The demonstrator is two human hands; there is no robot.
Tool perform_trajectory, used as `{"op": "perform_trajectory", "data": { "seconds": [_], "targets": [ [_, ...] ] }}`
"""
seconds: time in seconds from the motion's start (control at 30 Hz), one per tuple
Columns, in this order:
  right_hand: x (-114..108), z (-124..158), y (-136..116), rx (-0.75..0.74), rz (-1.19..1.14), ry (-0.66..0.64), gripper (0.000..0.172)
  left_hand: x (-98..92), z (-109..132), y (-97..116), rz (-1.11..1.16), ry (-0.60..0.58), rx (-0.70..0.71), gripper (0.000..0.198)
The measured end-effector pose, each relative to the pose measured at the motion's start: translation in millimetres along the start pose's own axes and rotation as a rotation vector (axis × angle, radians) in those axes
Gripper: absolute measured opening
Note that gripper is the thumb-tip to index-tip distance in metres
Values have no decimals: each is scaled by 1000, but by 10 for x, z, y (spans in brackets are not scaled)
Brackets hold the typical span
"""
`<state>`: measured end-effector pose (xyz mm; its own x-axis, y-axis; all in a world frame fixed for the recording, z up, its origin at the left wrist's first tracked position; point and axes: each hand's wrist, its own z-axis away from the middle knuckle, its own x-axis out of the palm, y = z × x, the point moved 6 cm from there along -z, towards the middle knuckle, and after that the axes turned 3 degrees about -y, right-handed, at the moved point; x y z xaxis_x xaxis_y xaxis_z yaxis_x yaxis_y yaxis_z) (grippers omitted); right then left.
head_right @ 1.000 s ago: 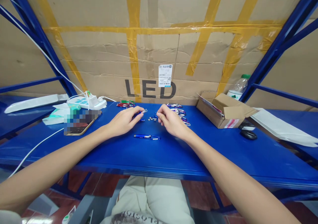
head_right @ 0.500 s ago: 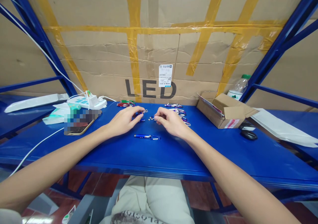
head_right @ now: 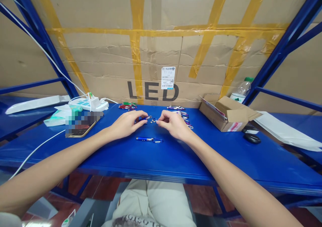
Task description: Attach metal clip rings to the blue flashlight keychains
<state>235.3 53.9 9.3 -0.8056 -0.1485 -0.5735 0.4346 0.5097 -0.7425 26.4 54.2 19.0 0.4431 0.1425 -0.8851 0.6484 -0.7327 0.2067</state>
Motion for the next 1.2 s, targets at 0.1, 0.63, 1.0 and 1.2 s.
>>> {"op": "perform_trajectory", "data": {
  "seconds": [0.1,0.63,1.0,1.2],
  "targets": [
    [2,1,-16,-21,31,-1,26,10,0,1,0,-16,-3,24],
    [-3,1,-57,-41,97,7,24,6,-5,24,142,-77,5,23],
    [77,-2,-1,-8,-82,-46,28,32,0,22,147,-81,60,21],
    [80,2,-22,-69,-76,-48,30,46,7,43,149,-82,67,18]
  ]
}}
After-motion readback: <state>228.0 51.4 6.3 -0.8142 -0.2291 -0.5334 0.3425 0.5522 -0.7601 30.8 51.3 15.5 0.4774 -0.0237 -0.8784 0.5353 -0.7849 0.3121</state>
